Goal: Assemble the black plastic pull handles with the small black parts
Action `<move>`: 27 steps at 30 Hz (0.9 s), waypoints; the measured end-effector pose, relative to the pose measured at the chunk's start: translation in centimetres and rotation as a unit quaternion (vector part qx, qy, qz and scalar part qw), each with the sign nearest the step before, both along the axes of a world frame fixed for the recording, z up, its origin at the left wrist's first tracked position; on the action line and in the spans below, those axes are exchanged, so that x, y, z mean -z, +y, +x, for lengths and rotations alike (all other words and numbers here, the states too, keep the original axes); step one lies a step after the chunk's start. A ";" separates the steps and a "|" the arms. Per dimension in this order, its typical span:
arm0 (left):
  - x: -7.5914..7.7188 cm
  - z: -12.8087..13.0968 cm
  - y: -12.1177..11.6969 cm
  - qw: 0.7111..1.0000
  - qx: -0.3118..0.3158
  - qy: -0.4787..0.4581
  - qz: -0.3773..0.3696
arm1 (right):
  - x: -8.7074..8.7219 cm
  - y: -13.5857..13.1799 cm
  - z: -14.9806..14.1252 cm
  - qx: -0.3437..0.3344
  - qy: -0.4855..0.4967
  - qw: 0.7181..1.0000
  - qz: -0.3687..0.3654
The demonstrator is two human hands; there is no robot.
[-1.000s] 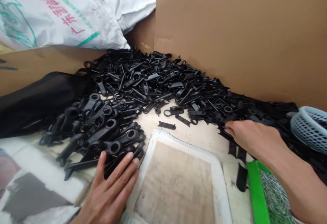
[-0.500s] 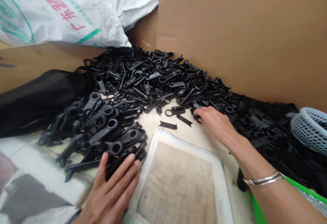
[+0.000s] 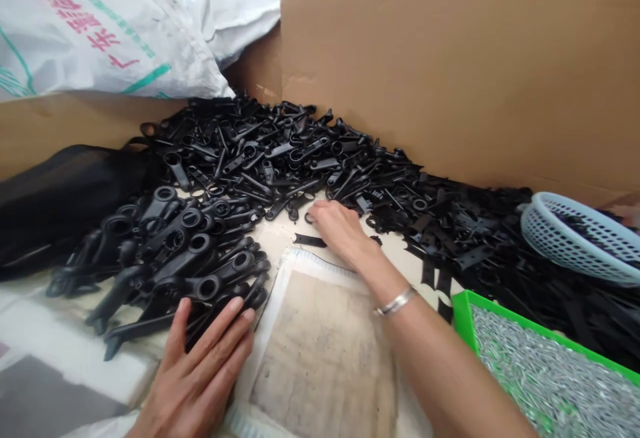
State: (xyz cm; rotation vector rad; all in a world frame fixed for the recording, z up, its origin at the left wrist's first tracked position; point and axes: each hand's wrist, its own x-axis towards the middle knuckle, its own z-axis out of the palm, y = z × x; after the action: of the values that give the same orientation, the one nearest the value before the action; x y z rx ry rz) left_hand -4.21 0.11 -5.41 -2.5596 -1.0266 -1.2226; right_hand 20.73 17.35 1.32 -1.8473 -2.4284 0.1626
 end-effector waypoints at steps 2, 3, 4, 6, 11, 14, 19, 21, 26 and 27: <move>0.2 0.0 0.0 1.000 -0.002 0.000 -0.012 | 0.3 0.7 -1.4 0.012 0.011 1.000 -0.009; 0.3 -0.1 0.0 1.000 -0.002 0.000 -0.016 | 0.3 0.7 -1.8 0.019 0.020 1.000 -0.009; 0.2 -0.2 -0.1 1.000 -0.001 0.001 -0.020 | 0.1 0.5 -2.0 0.024 0.033 0.999 -0.005; -0.1 -0.6 -0.2 1.000 0.008 0.011 -0.020 | -0.8 -0.5 -1.6 0.031 0.071 0.997 0.011; -2.4 -0.8 -0.3 0.997 0.061 0.034 -0.012 | -2.9 -6.9 0.7 0.078 0.209 0.974 0.030; -3.7 1.0 -0.1 0.994 0.100 -0.004 -0.049 | -2.3 -12.2 0.2 0.137 0.435 0.887 -0.070; -4.6 5.1 1.0 0.914 0.164 -0.129 -0.349 | -0.2 -17.5 -1.8 0.147 0.574 0.785 -0.178; -4.8 6.0 1.2 0.814 0.180 -0.191 -0.519 | 0.2 -17.3 -0.6 0.134 0.459 0.867 -0.139; -5.3 6.2 1.0 0.568 0.173 -0.365 -0.717 | 1.4 -13.4 5.1 0.195 0.228 0.953 0.036; -5.4 6.1 0.9 0.540 0.174 -0.385 -0.728 | 1.7 -12.6 5.7 0.194 0.208 0.957 0.046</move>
State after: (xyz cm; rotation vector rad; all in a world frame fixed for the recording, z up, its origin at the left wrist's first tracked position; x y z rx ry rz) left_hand 1.94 1.03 -0.06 -3.2321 -2.8225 -2.4561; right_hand 26.47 4.76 -0.35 -1.9644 -1.7378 0.3612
